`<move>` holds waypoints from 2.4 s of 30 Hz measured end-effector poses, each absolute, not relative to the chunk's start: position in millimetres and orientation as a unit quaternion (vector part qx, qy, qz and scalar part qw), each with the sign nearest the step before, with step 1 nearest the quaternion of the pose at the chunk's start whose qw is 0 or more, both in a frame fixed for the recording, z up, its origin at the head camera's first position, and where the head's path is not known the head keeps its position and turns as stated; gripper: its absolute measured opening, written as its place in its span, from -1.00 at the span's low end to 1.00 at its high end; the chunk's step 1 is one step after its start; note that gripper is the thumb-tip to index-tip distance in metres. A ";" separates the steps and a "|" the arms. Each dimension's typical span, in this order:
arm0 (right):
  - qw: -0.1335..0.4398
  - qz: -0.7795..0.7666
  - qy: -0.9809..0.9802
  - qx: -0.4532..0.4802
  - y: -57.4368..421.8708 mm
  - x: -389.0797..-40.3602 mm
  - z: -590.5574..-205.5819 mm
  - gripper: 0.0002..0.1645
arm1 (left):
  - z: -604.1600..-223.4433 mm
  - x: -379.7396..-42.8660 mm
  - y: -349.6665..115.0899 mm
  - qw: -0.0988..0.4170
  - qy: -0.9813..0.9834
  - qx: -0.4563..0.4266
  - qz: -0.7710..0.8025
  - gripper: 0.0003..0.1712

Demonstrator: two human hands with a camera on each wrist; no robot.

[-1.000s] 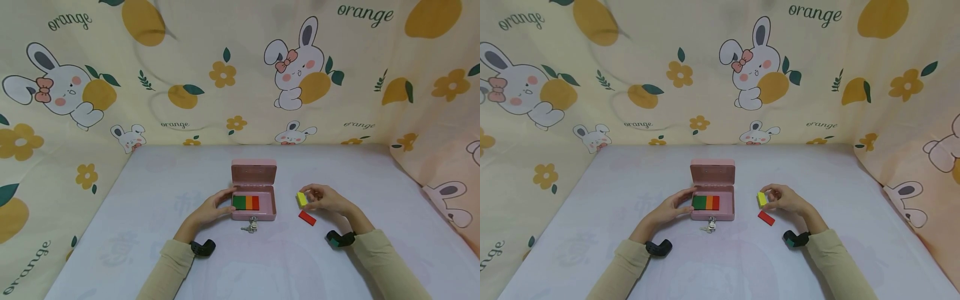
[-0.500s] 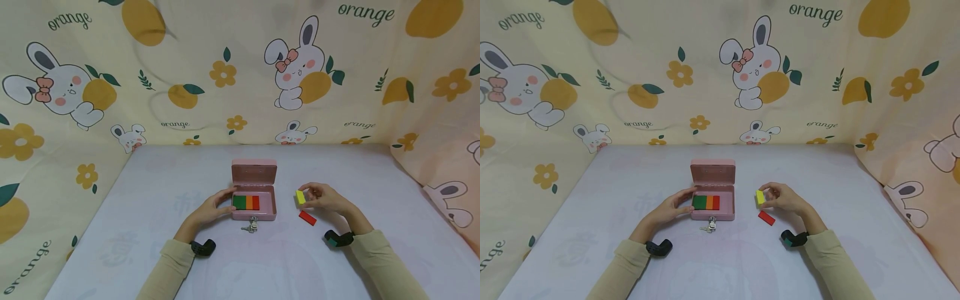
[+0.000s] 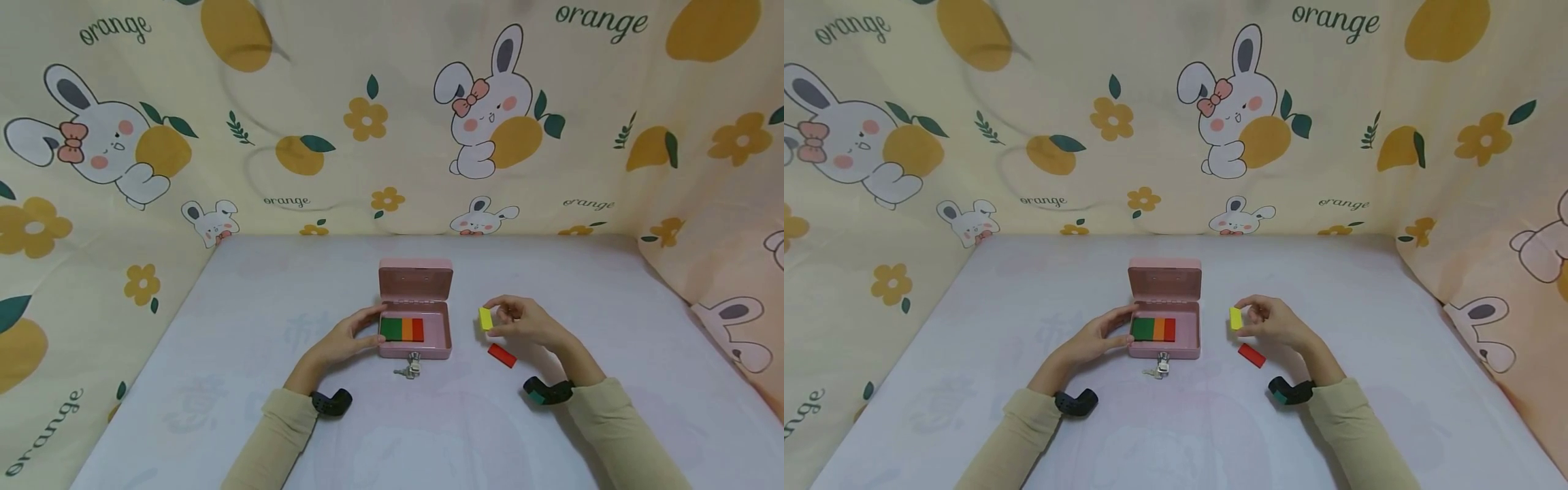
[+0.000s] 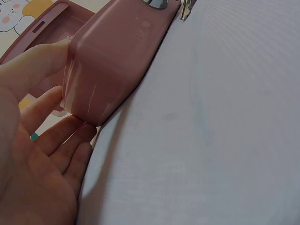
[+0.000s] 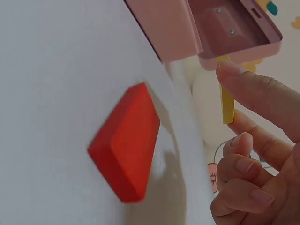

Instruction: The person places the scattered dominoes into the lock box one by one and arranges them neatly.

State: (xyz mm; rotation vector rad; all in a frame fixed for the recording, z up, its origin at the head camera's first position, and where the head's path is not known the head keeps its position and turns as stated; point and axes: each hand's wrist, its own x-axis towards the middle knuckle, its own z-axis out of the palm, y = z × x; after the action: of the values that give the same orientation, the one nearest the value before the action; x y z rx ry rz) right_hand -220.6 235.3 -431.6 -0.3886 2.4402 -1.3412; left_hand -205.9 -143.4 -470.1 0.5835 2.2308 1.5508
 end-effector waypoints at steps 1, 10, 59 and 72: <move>0.163 -0.473 0.855 -0.137 234.4 -220.4 -431.3 -0.40 | -470.0 -206.0 -143.6 0.179 0.790 0.208 0.549 -0.21; 0.153 -0.477 0.852 -0.151 228.8 -218.6 -429.1 -0.41 | -469.4 -205.6 -143.2 0.184 0.797 0.197 0.541 -0.21; 0.141 -0.466 0.858 -0.163 198.8 -218.7 -423.4 -0.44 | -468.9 -205.2 -142.2 0.185 0.800 0.182 0.541 -0.23; 0.146 -0.474 0.852 -0.170 187.4 -217.9 -425.9 -0.44 | -469.0 -205.1 -143.0 0.186 0.796 0.188 0.545 -0.24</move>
State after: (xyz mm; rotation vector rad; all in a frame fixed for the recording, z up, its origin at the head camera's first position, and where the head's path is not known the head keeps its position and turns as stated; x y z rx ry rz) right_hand -217.9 187.4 -425.9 -0.4900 2.4524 -1.3633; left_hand -205.1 -143.0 -469.0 0.5297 2.2415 1.5359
